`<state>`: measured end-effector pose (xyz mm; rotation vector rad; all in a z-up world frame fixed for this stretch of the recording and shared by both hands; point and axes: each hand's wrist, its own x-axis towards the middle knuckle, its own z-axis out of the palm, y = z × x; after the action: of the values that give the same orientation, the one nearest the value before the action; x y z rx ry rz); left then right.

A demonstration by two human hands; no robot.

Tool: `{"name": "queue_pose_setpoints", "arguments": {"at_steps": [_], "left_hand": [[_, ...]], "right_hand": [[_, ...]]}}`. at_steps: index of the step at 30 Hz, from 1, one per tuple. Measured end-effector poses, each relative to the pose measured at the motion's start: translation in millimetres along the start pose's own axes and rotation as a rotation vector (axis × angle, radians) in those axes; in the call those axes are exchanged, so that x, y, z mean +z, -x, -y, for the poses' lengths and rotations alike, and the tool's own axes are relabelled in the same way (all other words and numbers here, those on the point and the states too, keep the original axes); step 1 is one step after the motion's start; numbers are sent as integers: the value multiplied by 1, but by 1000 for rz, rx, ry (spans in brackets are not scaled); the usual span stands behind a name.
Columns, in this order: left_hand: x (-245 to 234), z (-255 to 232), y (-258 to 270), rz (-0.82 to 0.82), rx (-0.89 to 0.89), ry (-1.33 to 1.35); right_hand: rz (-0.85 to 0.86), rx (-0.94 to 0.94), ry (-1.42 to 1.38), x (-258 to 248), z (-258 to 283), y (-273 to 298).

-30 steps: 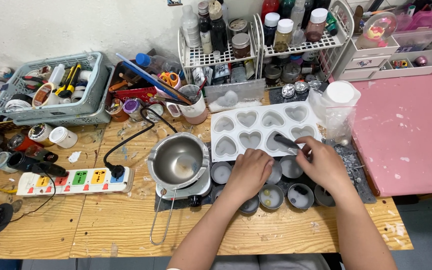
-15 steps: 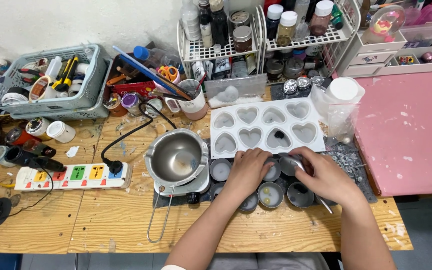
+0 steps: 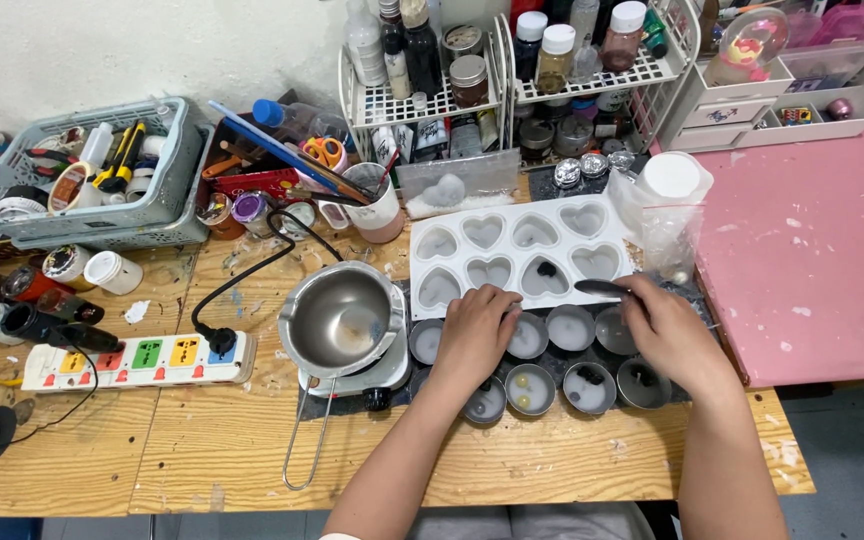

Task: Placing decorative items into candle molds and cleaning residue from a container.

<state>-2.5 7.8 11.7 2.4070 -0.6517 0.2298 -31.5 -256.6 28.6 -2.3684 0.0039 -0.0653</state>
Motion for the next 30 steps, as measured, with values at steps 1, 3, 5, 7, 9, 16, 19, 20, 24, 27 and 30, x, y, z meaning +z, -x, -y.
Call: {"name": "queue_pose_setpoints", "arguments": {"at_steps": [1, 3, 5, 7, 9, 16, 19, 20, 24, 27, 30], "left_hand": [[1, 0, 0, 1, 1, 1], [3, 1, -1, -4, -8, 7], [7, 3, -3, -30, -19, 19], [10, 4, -8, -54, -26, 30], [15, 2, -13, -38, -65, -26], [49, 7, -53, 56, -188, -273], [67, 16, -67, 47, -293, -304], [69, 17, -70, 42, -325, -325], [72, 24, -75, 64, -393, -322], [79, 33, -74, 57, -348, -313], [84, 36, -71, 15, -321, -312]], "right_hand": [[0, 1, 0, 1, -1, 1], [34, -13, 31, 3, -2, 1], [20, -114, 57, 13, 0, 4], [1, -212, 80, 17, 12, 7], [-35, -235, 140, 17, 33, 14], [132, 29, 441, 18, 75, 28], [205, 50, 538, 18, 79, 26], [190, -3, 533, 18, 76, 24], [75, -89, 407, 6, 60, 9], [-54, 74, 350, -13, 40, -24], [-8, 151, 469, 3, -40, -75]]}}
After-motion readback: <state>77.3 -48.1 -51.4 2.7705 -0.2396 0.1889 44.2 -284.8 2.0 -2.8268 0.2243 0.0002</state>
